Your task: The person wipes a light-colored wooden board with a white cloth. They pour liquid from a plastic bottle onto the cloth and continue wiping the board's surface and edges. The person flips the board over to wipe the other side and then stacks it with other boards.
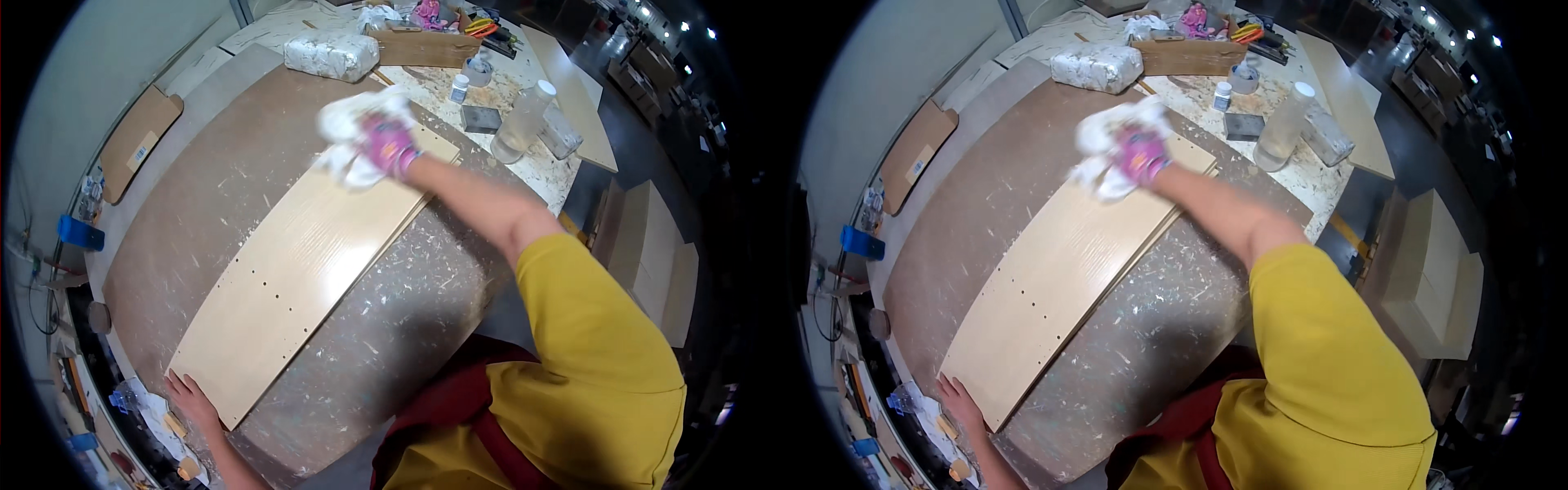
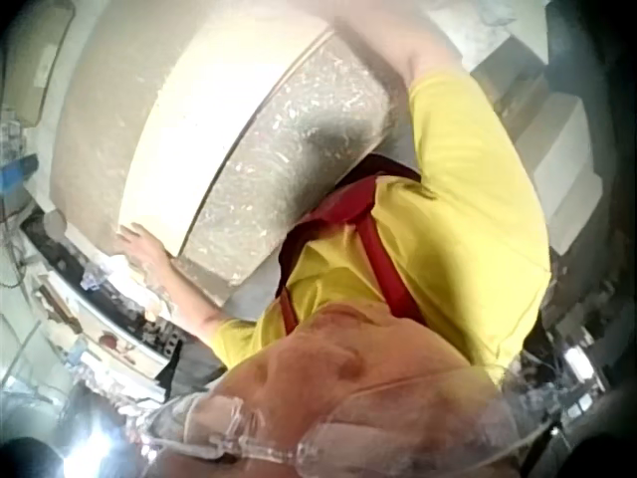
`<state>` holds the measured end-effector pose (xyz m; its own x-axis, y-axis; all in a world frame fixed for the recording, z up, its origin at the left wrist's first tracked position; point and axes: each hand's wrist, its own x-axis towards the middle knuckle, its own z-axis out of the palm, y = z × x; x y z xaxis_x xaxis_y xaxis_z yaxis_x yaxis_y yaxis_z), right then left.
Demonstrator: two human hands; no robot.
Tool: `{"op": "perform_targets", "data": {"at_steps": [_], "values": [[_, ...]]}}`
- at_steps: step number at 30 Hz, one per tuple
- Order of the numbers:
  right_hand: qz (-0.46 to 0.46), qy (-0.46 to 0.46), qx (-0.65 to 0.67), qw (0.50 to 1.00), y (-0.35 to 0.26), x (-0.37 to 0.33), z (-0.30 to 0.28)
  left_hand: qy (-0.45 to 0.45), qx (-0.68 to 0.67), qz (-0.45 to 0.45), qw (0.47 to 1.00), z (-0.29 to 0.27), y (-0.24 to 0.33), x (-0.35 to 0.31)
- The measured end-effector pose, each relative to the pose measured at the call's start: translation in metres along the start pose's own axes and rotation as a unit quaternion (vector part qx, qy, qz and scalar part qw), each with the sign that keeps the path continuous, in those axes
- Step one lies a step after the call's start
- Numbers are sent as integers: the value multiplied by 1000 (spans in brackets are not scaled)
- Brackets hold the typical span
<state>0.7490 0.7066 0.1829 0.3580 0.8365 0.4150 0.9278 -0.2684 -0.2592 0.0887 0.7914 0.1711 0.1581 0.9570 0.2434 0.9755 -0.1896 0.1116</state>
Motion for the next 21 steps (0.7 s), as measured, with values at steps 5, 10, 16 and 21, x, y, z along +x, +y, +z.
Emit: {"op": "perform_targets", "data": {"at_steps": [5, 10, 16, 21], "values": [[-28, -97, 64, 993, -27, -36, 0, -60, 196, -37, 978, -11, 17, 0], [-347, -138, 191, 908, -149, -175, -36, -3, 229, 76, 971, -46, 93, 22], [143, -346, 581, 723, -50, -230, -147, -153, -254, 216, 930, -54, 313, 19], [73, -73, 577, 810, 50, -261, -198, -284, -335, 303, 846, -59, 468, -24]]}}
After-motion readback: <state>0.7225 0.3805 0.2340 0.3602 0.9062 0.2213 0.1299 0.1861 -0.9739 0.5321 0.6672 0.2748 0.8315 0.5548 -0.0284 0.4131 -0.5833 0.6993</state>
